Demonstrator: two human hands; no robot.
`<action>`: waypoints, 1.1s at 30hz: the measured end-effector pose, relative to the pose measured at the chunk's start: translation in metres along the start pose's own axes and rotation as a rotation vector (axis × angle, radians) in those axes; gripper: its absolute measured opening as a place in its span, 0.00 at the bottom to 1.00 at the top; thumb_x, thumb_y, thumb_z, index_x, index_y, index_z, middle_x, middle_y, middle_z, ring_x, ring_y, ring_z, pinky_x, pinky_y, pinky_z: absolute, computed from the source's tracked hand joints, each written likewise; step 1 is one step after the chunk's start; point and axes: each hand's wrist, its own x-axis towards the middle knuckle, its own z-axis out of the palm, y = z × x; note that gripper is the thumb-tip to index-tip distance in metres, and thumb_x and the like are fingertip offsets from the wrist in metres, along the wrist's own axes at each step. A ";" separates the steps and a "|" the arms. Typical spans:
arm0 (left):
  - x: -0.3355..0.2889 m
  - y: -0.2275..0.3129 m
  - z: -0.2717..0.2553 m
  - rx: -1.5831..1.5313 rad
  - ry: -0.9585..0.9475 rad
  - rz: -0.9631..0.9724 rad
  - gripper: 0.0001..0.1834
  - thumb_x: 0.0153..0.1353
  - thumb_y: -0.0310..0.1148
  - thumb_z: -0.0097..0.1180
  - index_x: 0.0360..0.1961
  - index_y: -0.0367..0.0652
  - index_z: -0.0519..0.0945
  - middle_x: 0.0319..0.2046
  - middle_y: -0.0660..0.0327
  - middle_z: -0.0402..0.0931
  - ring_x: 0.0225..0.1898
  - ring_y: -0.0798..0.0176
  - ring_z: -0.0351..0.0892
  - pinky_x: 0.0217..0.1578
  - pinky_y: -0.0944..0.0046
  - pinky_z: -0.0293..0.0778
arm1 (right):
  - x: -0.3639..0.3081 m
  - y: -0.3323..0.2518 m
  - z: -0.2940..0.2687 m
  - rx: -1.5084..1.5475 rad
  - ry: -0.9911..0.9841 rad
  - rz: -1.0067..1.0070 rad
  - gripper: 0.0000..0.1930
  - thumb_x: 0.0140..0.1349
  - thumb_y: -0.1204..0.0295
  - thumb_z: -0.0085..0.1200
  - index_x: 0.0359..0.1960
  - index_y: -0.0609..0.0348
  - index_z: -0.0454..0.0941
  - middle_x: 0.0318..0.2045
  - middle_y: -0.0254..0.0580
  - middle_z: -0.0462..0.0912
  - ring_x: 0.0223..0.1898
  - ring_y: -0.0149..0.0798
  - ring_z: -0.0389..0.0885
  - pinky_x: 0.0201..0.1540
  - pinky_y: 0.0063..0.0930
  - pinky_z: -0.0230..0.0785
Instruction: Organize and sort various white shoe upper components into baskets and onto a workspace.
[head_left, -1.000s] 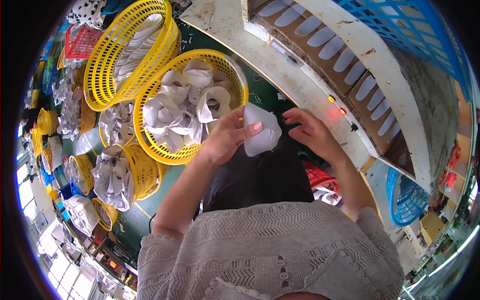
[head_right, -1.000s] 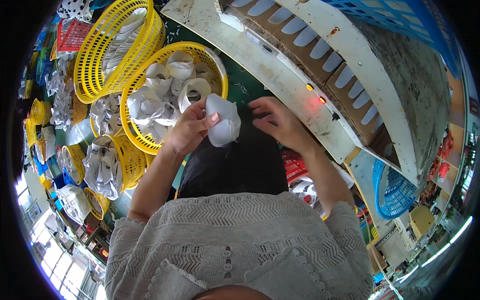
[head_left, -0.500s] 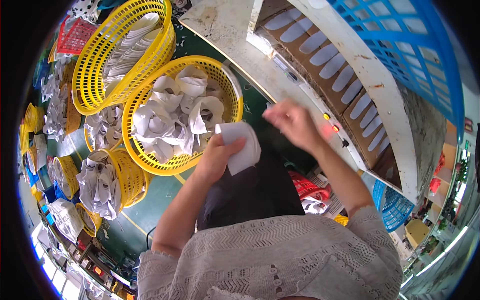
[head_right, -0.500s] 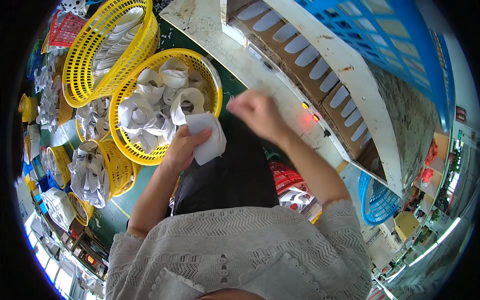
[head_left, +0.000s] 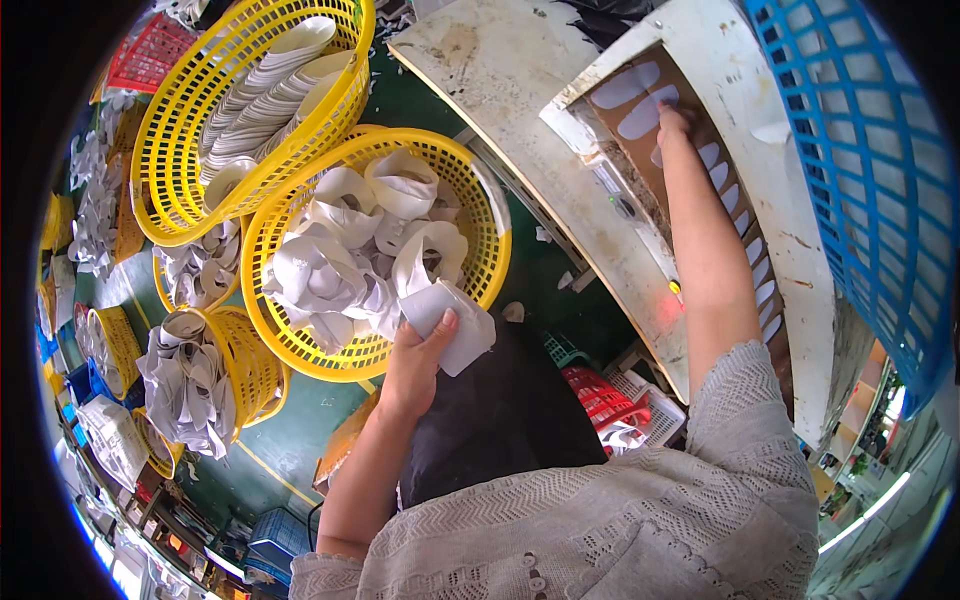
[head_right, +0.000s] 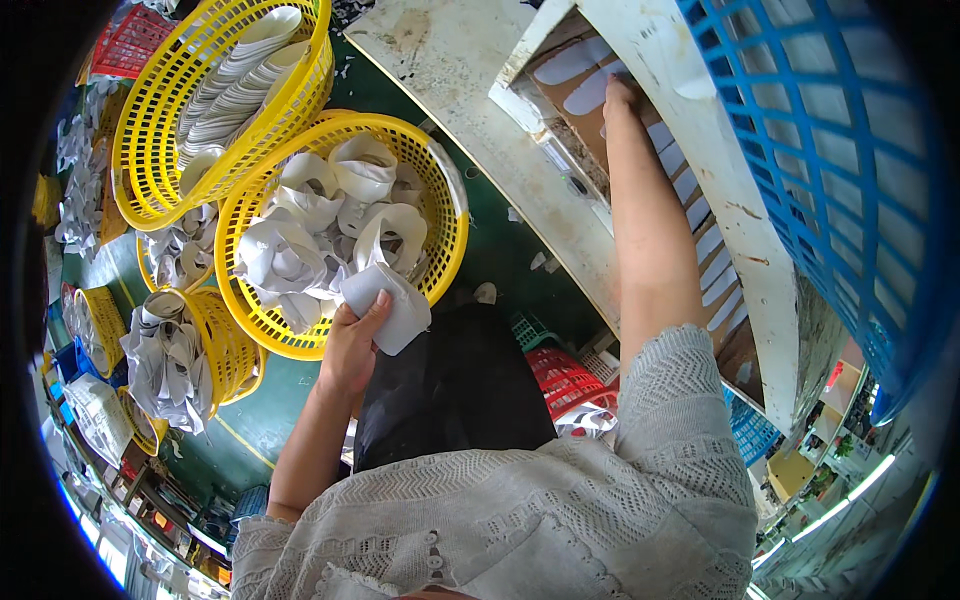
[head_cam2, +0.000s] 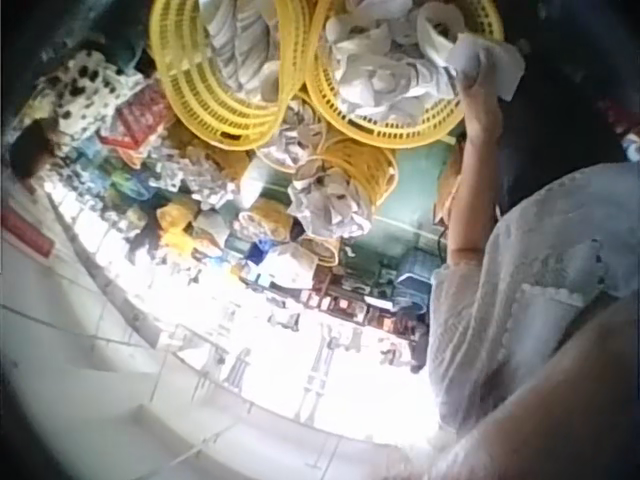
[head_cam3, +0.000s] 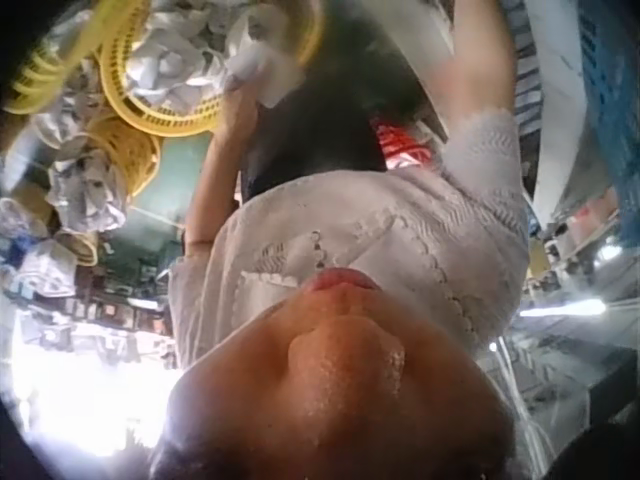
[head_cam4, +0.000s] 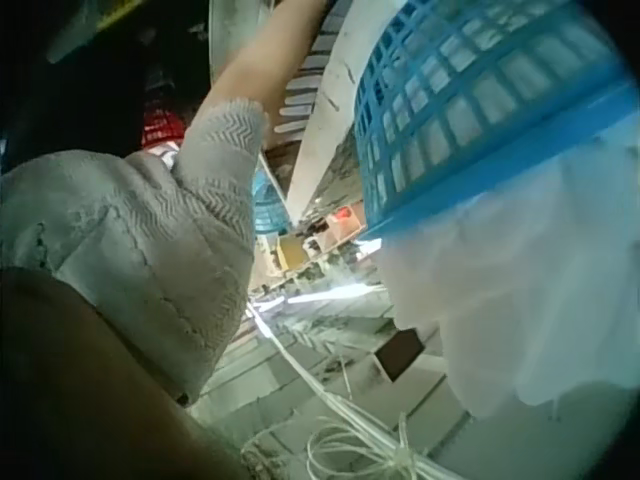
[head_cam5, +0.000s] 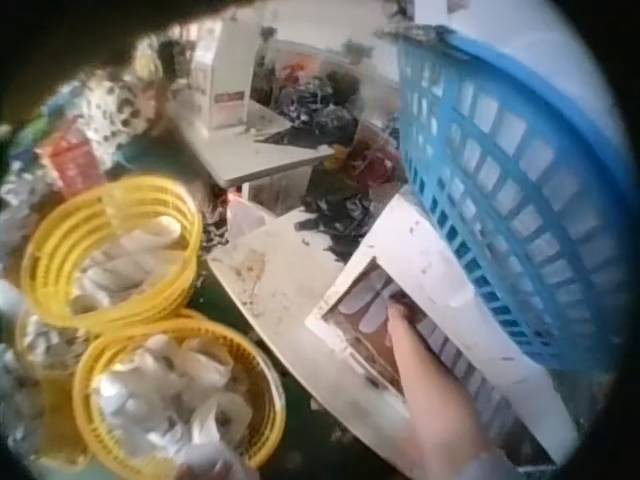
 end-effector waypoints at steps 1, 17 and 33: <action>0.005 0.002 -0.001 -0.022 -0.044 0.003 0.14 0.65 0.37 0.54 0.44 0.37 0.76 0.34 0.64 0.77 0.35 0.71 0.76 0.37 0.69 0.73 | -0.004 -0.035 -0.011 -0.017 0.024 -0.040 0.20 0.46 0.73 0.69 0.41 0.65 0.75 0.43 0.44 0.79 0.42 0.38 0.76 0.46 0.35 0.69; 0.028 0.024 -0.011 0.092 -0.218 0.069 0.14 0.64 0.36 0.54 0.45 0.36 0.77 0.35 0.64 0.78 0.36 0.72 0.75 0.39 0.69 0.71 | -0.132 -0.166 -0.017 -0.307 0.346 -0.261 0.19 0.48 0.73 0.67 0.41 0.66 0.76 0.44 0.45 0.78 0.45 0.38 0.75 0.49 0.34 0.68; 0.042 0.018 -0.005 0.070 -0.179 0.247 0.13 0.59 0.28 0.57 0.45 0.36 0.76 0.38 0.62 0.78 0.38 0.69 0.77 0.40 0.66 0.74 | -0.388 -0.248 -0.061 0.002 -0.281 -0.156 0.19 0.67 0.64 0.47 0.55 0.55 0.61 0.43 0.45 0.75 0.46 0.39 0.75 0.48 0.40 0.70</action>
